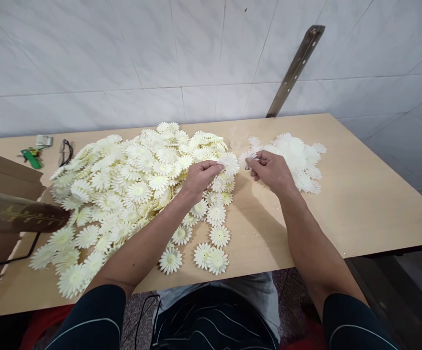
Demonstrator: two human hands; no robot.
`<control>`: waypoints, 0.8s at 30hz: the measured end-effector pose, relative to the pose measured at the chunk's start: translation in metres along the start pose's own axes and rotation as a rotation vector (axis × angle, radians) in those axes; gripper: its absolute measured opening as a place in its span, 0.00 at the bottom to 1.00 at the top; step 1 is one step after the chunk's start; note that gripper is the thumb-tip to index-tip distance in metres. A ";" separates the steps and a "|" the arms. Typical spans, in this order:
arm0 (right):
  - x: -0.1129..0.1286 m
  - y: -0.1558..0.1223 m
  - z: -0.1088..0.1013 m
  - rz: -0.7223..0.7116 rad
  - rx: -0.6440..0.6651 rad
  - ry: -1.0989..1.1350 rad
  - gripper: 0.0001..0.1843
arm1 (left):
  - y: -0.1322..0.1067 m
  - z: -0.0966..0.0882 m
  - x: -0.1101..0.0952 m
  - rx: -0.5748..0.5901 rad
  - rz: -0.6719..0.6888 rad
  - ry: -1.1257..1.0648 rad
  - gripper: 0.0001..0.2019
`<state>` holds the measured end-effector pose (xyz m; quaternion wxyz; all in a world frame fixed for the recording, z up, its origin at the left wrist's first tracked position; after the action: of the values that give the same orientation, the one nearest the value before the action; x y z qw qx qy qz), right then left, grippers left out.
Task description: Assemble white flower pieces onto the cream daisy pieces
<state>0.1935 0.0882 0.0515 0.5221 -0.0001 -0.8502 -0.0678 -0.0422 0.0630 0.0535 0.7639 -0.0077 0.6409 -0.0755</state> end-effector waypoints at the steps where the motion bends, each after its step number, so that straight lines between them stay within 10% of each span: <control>1: -0.005 0.004 -0.010 -0.022 -0.101 -0.124 0.26 | 0.000 0.000 0.000 0.000 -0.004 0.002 0.14; 5: -0.026 0.018 -0.054 -0.085 -0.488 -0.551 0.19 | 0.000 0.001 0.002 0.009 -0.024 0.023 0.14; 9: -0.025 0.018 -0.071 -0.092 -0.612 -0.479 0.23 | -0.001 0.003 0.004 0.004 -0.006 0.069 0.15; 17: 0.027 -0.019 0.013 -0.054 0.348 0.191 0.40 | -0.003 0.005 0.002 0.000 0.083 0.204 0.11; 24: 0.026 -0.020 0.021 -0.087 0.268 0.054 0.28 | -0.004 0.006 0.005 0.005 0.148 0.302 0.12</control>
<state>0.1621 0.0688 0.0628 0.5368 0.1082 -0.8364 0.0239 -0.0361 0.0580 0.0499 0.6625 0.0528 0.7469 -0.0209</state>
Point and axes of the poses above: each hand's wrist, its own y-axis towards the middle knuckle, its own z-axis out of the palm, x = y × z, the point moved 3 cm from there along y, towards the middle knuckle, and after that the axes turned 1 degree about x, right-handed, at the moved point
